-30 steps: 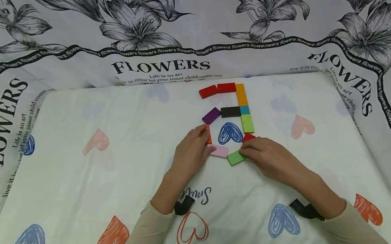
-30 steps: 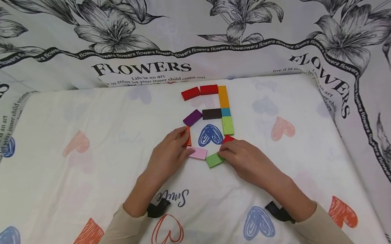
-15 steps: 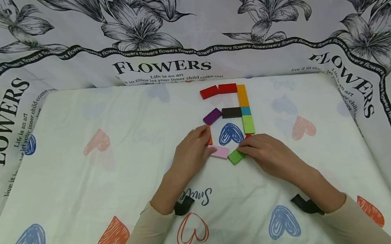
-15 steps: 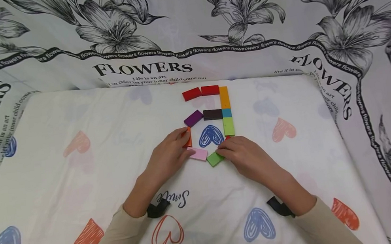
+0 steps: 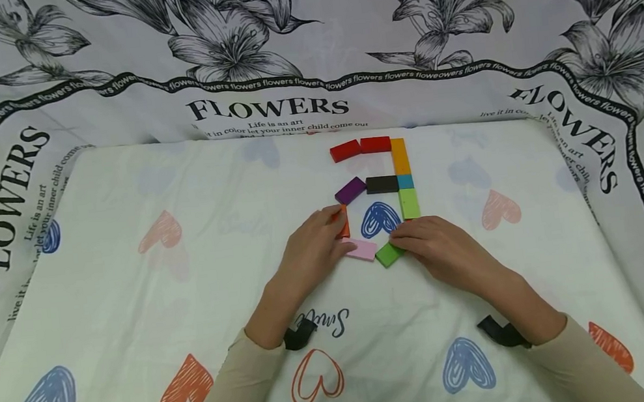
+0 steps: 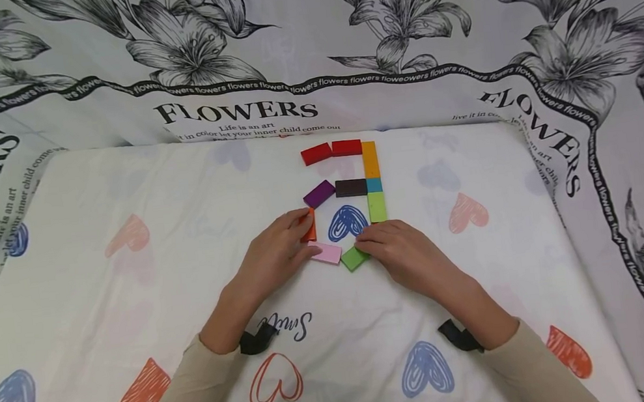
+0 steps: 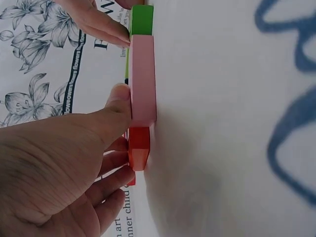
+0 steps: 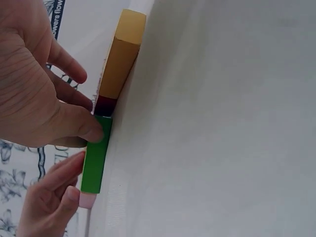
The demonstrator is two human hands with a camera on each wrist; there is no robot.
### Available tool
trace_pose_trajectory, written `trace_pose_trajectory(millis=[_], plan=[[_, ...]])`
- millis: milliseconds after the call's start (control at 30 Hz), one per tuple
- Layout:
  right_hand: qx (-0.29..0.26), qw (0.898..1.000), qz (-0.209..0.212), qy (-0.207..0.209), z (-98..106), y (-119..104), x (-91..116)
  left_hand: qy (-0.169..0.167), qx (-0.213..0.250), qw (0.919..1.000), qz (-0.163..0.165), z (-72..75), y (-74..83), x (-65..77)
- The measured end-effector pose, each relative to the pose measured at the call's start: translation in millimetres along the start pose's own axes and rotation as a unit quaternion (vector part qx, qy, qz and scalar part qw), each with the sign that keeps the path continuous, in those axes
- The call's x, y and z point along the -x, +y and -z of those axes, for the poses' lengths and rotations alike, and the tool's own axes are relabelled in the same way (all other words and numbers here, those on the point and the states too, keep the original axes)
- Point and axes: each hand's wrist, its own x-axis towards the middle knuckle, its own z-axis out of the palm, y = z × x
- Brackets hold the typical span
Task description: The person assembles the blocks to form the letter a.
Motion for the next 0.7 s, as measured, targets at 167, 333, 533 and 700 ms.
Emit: trace_pose_trajectory(millis=[167, 333, 533, 700], plan=[[-0.005, 1.000, -0.003, 0.005, -0.8, 1.2, -0.1, 0.000, 0.004, 0.9999, -0.010, 1.2, -3.0, -1.0], [-0.009, 1.000, -0.011, 0.009, -2.7, 2.2, 1.1, -0.008, 0.006, 0.9999, -0.010, 1.6, -3.9, -1.6], [-0.018, 1.000, -0.014, 0.020, -6.7, 3.5, 3.6, -0.006, -0.003, 0.9999, -0.009, 0.7, -3.7, -2.7], [-0.024, 0.999, -0.012, 0.030, -8.1, 3.8, 5.4, -0.008, -0.010, 0.9999, -0.004, 0.2, -3.1, -3.0]])
